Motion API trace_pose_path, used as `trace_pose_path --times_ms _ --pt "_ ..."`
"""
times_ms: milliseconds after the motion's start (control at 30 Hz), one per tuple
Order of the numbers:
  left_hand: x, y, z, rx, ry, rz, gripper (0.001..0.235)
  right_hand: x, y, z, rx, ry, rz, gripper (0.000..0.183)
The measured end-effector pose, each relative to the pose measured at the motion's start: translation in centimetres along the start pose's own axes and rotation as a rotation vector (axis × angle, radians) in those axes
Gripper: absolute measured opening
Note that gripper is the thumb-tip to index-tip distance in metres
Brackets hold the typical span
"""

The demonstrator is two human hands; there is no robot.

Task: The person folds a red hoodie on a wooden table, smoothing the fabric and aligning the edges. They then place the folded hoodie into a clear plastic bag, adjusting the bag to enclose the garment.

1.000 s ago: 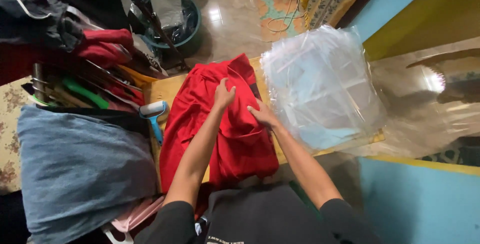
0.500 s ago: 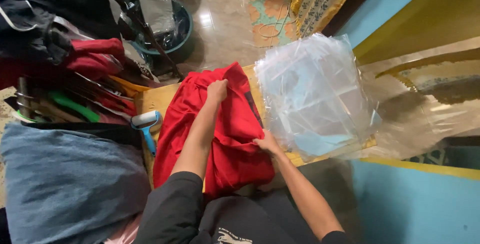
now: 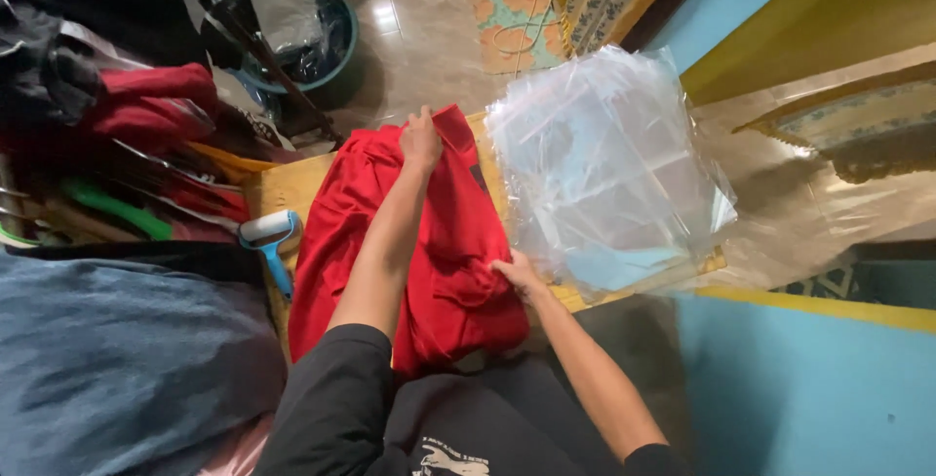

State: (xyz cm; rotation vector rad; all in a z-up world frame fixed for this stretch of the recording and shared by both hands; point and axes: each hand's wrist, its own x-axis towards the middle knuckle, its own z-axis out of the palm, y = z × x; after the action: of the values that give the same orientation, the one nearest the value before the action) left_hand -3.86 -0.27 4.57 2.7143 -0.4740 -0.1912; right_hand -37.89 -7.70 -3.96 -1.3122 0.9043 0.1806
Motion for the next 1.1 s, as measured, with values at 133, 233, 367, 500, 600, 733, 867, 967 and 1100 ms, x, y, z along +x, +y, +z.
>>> trace_pose_path --times_ms 133,233,367,500,600,733,867,967,1100 --pt "-6.1 0.4 -1.4 -0.295 0.035 -0.09 0.066 3.5 4.5 -0.5 -0.194 0.109 0.081 0.047" --pt "-12.8 -0.2 -1.9 -0.509 0.139 -0.192 0.074 8.8 8.9 -0.6 0.088 0.133 0.097 0.065" --pt "-23.8 -1.8 1.9 -0.681 0.048 -0.394 0.09 4.6 2.0 0.9 0.647 -0.239 0.331 0.055" --pt "-30.8 -3.0 9.2 -1.205 -0.567 -0.663 0.09 1.2 -1.4 2.6 0.575 -0.216 0.36 0.057" --pt "-32.0 -5.5 10.6 -1.404 -0.641 -0.825 0.018 -0.3 -0.2 2.4 -0.061 0.269 0.074 0.044" --pt "-36.1 -3.3 7.7 -1.335 -0.704 -0.683 0.016 -0.9 2.6 0.7 -0.27 0.367 -0.02 0.036" --pt "-40.1 -1.7 6.0 -0.987 -1.041 -0.395 0.018 0.1 4.3 -0.9 -0.404 0.29 -0.024 0.041" --pt "-39.1 -3.7 7.2 -0.952 -1.046 -0.467 0.018 -0.7 4.8 -2.3 -0.596 0.142 -0.036 0.048" --pt "-35.1 -5.1 9.8 -1.01 -0.685 -0.649 0.059 -4.3 4.0 -3.2 -0.865 -0.133 -0.06 0.052"
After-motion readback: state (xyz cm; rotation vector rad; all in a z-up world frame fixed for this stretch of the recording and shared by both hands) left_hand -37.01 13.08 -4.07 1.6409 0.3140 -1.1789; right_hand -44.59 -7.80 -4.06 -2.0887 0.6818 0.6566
